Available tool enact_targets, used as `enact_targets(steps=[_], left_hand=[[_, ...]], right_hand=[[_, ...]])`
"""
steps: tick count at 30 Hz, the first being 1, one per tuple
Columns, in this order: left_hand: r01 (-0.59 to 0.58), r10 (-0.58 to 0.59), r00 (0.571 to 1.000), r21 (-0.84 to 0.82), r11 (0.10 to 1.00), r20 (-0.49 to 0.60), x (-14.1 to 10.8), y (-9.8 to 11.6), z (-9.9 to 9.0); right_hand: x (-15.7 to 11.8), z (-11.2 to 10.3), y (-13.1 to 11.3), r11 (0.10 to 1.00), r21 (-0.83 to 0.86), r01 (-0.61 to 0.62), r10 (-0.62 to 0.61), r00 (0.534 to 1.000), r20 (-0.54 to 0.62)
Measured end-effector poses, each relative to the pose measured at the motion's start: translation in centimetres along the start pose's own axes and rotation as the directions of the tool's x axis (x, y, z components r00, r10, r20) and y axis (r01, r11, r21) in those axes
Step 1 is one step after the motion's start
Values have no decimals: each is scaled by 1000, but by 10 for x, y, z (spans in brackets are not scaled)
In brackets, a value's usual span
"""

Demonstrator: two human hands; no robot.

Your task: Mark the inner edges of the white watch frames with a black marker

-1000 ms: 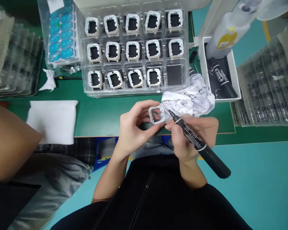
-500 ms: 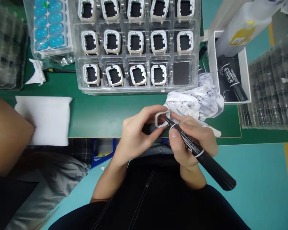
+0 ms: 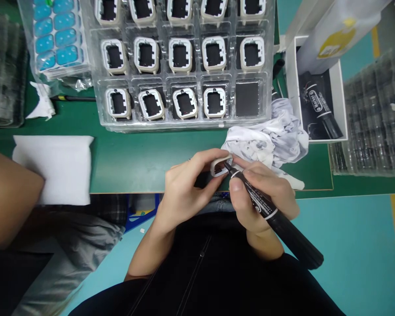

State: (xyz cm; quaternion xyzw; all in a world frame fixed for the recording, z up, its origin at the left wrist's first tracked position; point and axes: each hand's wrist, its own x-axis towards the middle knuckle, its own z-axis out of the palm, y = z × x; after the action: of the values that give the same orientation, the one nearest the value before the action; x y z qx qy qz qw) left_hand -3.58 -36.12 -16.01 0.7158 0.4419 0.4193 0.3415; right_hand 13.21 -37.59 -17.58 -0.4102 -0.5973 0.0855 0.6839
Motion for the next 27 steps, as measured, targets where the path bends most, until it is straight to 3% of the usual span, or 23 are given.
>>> enact_targets(steps=[11, 18, 27], left_hand=[[-26, 26, 1000, 38, 999, -8, -2, -1, 1], [-83, 85, 996, 75, 994, -16, 0, -1, 0], [-101, 102, 995, 95, 990, -9, -1, -2, -1]], right_hand=[[-1, 0, -2, 994, 29, -101, 101, 995, 2], [5, 0, -3, 998, -51, 21, -21, 1000, 7], [8, -3, -2, 993, -78, 92, -86, 994, 72]])
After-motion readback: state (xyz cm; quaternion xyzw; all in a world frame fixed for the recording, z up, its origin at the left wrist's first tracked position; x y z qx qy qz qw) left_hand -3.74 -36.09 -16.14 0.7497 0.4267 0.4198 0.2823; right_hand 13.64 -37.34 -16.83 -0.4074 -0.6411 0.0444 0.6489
